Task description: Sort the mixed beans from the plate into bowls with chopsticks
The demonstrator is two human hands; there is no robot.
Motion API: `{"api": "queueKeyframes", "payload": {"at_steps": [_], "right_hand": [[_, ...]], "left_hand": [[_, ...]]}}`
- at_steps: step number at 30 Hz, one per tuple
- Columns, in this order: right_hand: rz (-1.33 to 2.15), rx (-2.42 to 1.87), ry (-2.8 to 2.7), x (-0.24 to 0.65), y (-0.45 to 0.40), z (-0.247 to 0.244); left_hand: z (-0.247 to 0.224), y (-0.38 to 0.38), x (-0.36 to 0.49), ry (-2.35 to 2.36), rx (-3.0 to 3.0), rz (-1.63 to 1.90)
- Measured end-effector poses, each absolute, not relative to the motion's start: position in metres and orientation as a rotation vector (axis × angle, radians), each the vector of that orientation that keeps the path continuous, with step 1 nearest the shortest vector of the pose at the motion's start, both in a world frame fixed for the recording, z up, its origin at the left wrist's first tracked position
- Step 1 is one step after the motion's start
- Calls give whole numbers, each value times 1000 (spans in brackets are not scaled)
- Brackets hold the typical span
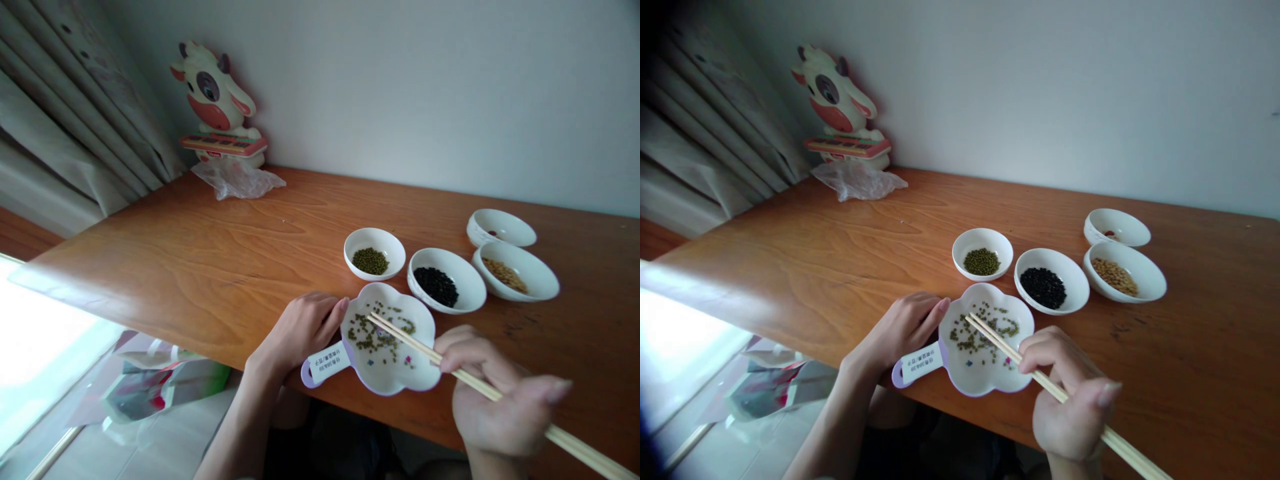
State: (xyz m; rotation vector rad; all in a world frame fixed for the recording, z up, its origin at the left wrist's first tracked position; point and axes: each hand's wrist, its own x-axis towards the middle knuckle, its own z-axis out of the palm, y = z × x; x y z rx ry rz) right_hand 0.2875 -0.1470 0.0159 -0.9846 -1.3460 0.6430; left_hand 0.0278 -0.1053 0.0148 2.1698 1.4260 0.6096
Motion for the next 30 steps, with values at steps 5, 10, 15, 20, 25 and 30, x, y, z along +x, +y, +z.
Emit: {"api": "queueKeyframes", "payload": {"at_steps": [5, 10, 15, 20, 25, 30], "right_hand": [[406, -986, -990, 277, -109, 31], [426, -1048, -977, 253, -88, 40], [524, -1064, -1042, 258, -110, 31], [645, -1045, -1282, 284, -145, 21], [719, -1076, -1521, 293, -164, 6], [751, -1072, -1604, 290, -171, 2]], "left_hand": [[12, -105, 27, 1421, 2175, 600], [11, -105, 26, 1402, 2153, 608], [11, -105, 25, 1374, 2139, 617], [14, -105, 26, 1374, 2140, 632], [13, -105, 27, 1397, 2144, 621], [14, -105, 28, 1416, 2132, 595]]}}
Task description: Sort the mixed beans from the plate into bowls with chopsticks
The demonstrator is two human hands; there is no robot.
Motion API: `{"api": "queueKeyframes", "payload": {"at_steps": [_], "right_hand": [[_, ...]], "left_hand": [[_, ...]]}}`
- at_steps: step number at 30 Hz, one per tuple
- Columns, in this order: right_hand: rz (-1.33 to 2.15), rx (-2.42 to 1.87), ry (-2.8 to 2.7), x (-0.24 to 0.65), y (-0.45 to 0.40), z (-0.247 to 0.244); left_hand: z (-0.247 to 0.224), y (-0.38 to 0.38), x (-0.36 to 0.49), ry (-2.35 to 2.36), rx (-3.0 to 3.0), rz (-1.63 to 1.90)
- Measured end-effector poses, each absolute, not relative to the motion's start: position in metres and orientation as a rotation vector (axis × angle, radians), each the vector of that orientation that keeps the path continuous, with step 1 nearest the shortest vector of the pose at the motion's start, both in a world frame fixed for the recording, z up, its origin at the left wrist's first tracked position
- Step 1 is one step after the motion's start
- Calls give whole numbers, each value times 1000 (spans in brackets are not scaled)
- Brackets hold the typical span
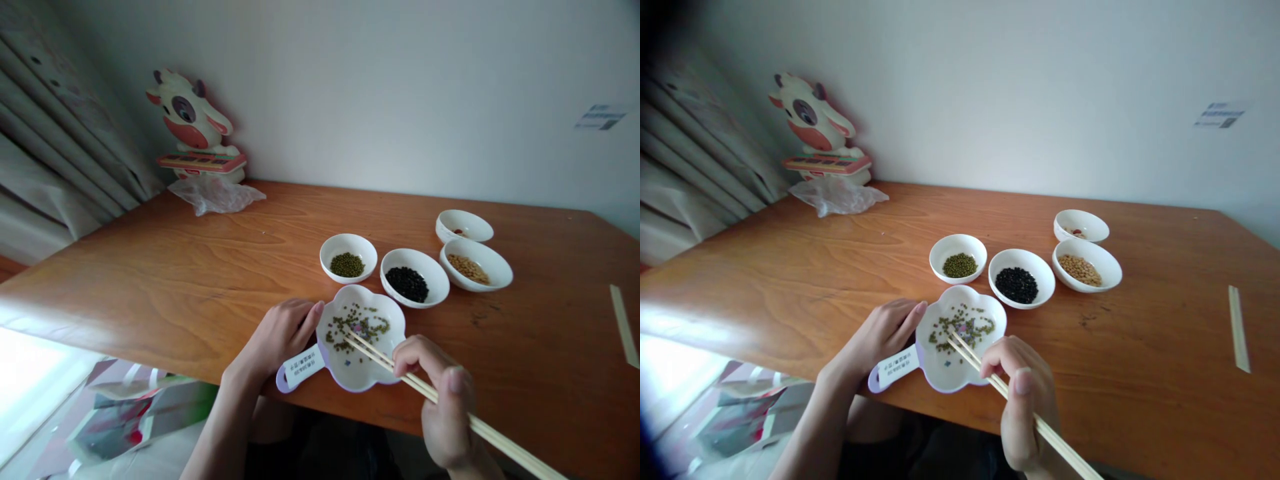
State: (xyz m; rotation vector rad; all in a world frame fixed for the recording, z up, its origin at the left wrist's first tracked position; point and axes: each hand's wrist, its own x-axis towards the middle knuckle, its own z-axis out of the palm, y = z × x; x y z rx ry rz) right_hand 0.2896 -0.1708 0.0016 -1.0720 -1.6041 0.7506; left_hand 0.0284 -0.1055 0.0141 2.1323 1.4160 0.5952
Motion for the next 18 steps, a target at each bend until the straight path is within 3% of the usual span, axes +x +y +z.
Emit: {"api": "queueKeyframes", "payload": {"at_steps": [18], "right_hand": [[714, -998, -1625, 274, -167, -5]], "left_hand": [[12, -105, 27, 1442, 2130, 538]]}}
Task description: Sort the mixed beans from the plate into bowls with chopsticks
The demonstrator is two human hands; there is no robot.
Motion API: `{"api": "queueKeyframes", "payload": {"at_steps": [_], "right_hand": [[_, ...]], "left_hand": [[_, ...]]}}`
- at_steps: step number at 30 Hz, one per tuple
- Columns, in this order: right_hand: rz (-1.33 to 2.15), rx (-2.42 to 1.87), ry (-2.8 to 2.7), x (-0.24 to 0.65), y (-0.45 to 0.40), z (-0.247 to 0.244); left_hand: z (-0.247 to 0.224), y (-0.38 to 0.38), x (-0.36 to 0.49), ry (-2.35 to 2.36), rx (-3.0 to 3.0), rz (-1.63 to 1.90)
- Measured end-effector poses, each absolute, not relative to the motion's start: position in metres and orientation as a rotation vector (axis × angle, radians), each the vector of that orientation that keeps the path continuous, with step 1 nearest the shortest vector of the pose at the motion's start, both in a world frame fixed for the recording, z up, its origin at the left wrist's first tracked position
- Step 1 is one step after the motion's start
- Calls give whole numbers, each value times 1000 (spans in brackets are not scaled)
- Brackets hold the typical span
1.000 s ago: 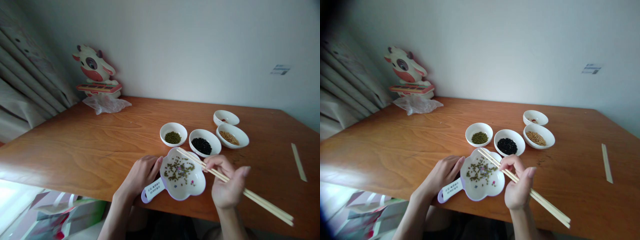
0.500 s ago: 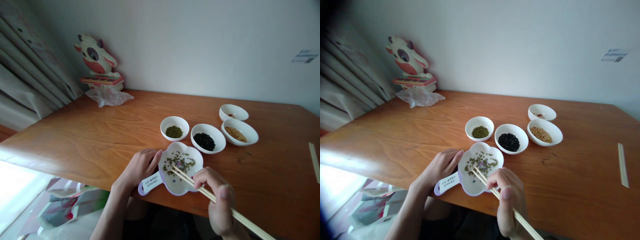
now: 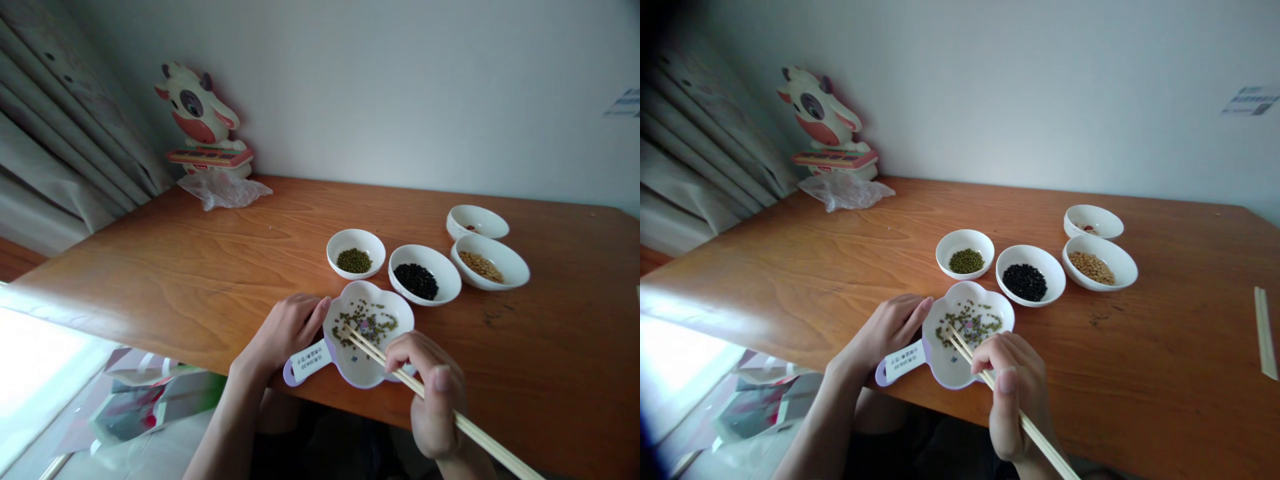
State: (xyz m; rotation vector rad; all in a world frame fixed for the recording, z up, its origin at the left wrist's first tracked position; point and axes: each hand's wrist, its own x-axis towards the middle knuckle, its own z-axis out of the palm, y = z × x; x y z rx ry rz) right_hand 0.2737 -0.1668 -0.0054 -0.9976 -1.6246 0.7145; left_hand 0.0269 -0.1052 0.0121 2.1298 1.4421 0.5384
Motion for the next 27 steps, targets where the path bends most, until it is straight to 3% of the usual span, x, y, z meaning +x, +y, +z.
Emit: {"api": "queueKeyframes", "payload": {"at_steps": [27], "right_hand": [[617, -958, -1677, 272, -165, -4]], "left_hand": [[10, -104, 26, 1419, 2135, 560]]}}
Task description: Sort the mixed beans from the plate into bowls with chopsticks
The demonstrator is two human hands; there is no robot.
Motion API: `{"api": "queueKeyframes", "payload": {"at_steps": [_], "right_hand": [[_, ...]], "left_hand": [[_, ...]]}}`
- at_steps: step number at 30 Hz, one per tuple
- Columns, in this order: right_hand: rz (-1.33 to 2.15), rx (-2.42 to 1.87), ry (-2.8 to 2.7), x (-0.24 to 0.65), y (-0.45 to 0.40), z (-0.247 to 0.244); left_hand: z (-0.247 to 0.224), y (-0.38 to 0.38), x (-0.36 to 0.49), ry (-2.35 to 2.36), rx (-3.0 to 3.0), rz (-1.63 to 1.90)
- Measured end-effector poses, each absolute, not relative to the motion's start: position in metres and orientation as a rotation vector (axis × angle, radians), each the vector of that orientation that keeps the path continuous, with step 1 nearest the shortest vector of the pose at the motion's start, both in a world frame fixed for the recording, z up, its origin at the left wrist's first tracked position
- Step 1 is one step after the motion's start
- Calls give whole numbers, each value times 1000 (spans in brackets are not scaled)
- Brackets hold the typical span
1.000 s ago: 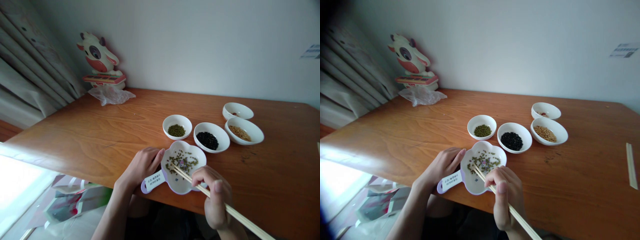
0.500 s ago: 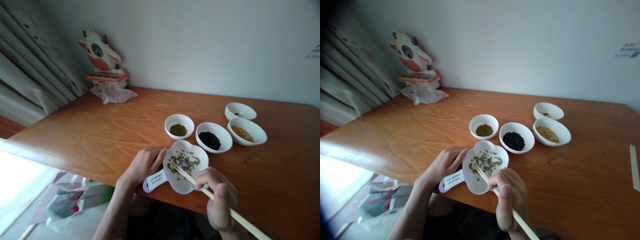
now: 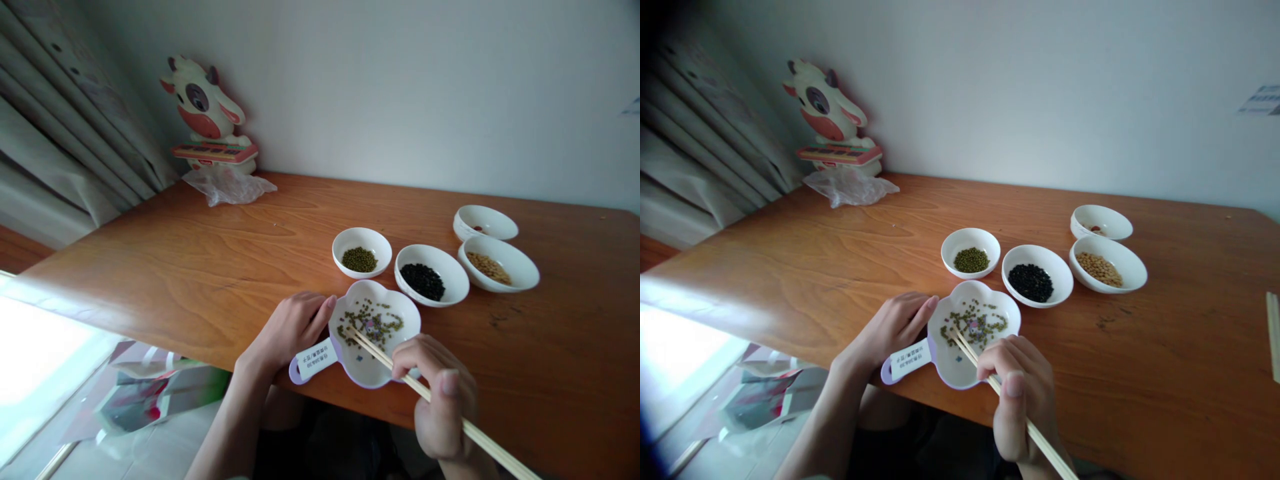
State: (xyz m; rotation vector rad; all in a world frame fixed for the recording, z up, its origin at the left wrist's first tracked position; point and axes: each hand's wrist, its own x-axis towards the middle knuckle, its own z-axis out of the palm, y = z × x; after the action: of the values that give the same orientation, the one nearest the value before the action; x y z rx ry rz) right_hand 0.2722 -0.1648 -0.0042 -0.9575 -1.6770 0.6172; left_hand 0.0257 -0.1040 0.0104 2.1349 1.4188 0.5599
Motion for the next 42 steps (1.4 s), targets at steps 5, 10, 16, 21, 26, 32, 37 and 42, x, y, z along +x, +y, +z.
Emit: {"api": "queueKeyframes", "payload": {"at_steps": [5, 10, 16, 21, 26, 32, 37, 42], "right_hand": [[598, -958, -1628, 271, -166, -3], [582, -967, -1566, 267, -166, 1], [636, -983, -1380, 267, -157, 12], [689, -986, -1333, 268, -148, 23], [726, -1037, -1502, 267, -148, 23], [711, -1083, -1599, 272, -154, 14], [691, -1115, -1600, 273, -155, 11], [673, -1070, -1646, 272, -153, 6]], "left_hand": [[12, -105, 27, 1411, 2132, 568], [11, -105, 26, 1418, 2133, 566], [12, -104, 27, 1415, 2137, 598], [14, -105, 28, 1407, 2142, 606], [13, -104, 26, 1386, 2170, 585], [10, -104, 26, 1396, 2155, 603], [8, -103, 26, 1382, 2161, 624], [9, -103, 26, 1380, 2142, 624]]}}
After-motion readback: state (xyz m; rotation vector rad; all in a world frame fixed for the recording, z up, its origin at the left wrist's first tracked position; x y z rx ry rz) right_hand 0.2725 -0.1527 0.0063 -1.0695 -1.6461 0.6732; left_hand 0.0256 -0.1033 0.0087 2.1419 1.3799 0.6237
